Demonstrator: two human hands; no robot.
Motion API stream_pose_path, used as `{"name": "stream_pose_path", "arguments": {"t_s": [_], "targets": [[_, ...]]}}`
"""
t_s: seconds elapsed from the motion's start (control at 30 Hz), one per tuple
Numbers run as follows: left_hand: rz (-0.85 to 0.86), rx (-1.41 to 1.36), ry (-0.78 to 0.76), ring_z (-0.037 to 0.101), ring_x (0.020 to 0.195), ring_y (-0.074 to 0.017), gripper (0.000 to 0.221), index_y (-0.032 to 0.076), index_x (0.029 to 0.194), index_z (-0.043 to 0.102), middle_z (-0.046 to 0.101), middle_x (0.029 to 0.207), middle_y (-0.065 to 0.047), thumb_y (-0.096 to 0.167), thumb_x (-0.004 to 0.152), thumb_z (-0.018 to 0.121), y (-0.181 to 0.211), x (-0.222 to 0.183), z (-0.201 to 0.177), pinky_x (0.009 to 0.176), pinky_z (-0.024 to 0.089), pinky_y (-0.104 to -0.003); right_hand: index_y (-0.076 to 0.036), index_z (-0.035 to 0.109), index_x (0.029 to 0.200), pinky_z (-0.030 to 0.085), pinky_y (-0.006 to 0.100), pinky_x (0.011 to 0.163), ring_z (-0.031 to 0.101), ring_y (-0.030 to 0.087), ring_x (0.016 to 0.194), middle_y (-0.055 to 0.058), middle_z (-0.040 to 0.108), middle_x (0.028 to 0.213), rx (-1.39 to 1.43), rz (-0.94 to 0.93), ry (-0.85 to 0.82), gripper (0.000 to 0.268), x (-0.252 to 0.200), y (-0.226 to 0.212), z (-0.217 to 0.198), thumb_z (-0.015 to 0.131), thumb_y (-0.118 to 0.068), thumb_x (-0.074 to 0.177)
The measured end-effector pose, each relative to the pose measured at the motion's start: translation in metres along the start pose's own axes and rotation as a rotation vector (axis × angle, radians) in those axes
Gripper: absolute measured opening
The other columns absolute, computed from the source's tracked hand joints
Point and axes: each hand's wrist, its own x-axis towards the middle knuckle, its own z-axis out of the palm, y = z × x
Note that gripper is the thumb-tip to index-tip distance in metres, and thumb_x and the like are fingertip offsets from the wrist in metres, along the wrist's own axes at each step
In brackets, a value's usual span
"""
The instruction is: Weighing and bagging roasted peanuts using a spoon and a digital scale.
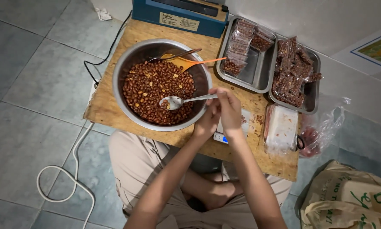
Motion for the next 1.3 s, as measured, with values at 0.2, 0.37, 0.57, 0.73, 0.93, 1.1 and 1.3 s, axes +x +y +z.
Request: {"name": "stream_pose_path", "arguments": {"t_s": [0.2,0.37,0.57,0.73,0.93,1.1,1.3], "targets": [[-0.051,-0.064,-0.012,0.064,0.083,-0.0179,0.013,0.015,0.083,0.054,0.064,0.075,-0.002,0.026,0.09,0.051,0.045,0.004,-0.027,0.077,0.049,-0.028,-0.006,0.061,0.093,0.026,0.02,0.044,0.043,0.009,0.044,0.01,0.059,0.062,0.107,0.072,0.05,0.023,-0.002,0.0,-0.017,0.043,-0.02,0.091],[-0.326,-0.161,-0.114,0.059,0.102,-0.0128,0.024,0.022,0.106,0.062,0.067,0.101,-0.003,0.036,0.09,0.051,0.046,0.001,-0.029,0.087,0.048,-0.028,-0.008,0.061,0.091,0.027,0.016,0.042,0.042,0.005,0.042,0.005,0.056,0.057,0.162,0.047,0.233,0.022,-0.007,-0.008,-0.056,0.044,-0.023,0.091],[-0.089,-0.265,-0.037,0.058,0.102,-0.0142,0.019,0.019,0.104,0.066,0.065,0.102,0.0,0.016,0.09,0.053,0.058,0.002,-0.041,0.091,0.045,-0.029,-0.011,0.059,0.092,0.029,0.016,0.041,0.042,0.007,0.04,0.005,0.049,0.053,0.007,-0.055,0.525,0.021,-0.024,-0.003,-0.169,0.041,-0.021,0.096],[0.032,-0.329,-0.081,0.051,0.071,-0.0123,0.021,0.005,0.106,0.059,0.057,0.098,-0.004,0.007,0.09,0.046,0.066,0.003,-0.047,0.064,0.042,-0.022,-0.013,0.056,0.093,0.029,0.015,0.042,0.039,0.001,0.048,-0.007,0.049,0.063,-0.131,-0.087,0.587,0.022,-0.058,-0.025,-0.2,0.04,-0.025,0.1],[-0.028,-0.325,-0.079,0.055,0.092,-0.0186,0.021,0.007,0.106,0.062,0.059,0.103,-0.007,0.008,0.09,0.048,0.069,0.003,-0.046,0.08,0.044,-0.029,-0.013,0.059,0.092,0.028,0.014,0.038,0.041,0.003,0.046,-0.001,0.051,0.06,-0.186,-0.049,0.608,0.022,-0.053,0.008,-0.215,0.043,-0.027,0.098],[-0.075,-0.324,-0.08,0.055,0.105,-0.0225,0.021,0.01,0.105,0.065,0.061,0.103,-0.011,0.01,0.091,0.049,0.073,0.003,-0.048,0.091,0.044,-0.035,-0.008,0.061,0.094,0.033,0.017,0.044,0.045,0.01,0.047,0.007,0.053,0.058,-0.241,-0.105,0.506,0.024,-0.047,0.014,-0.191,0.044,-0.024,0.1],[-0.091,-0.392,-0.05,0.056,0.103,-0.0204,0.021,0.01,0.105,0.065,0.061,0.1,-0.01,0.007,0.091,0.049,0.075,0.002,-0.046,0.091,0.044,-0.034,-0.002,0.061,0.094,0.032,0.021,0.045,0.043,0.014,0.046,0.01,0.052,0.058,-0.359,-0.236,0.436,0.026,-0.055,0.001,-0.184,0.04,-0.016,0.102]]}}
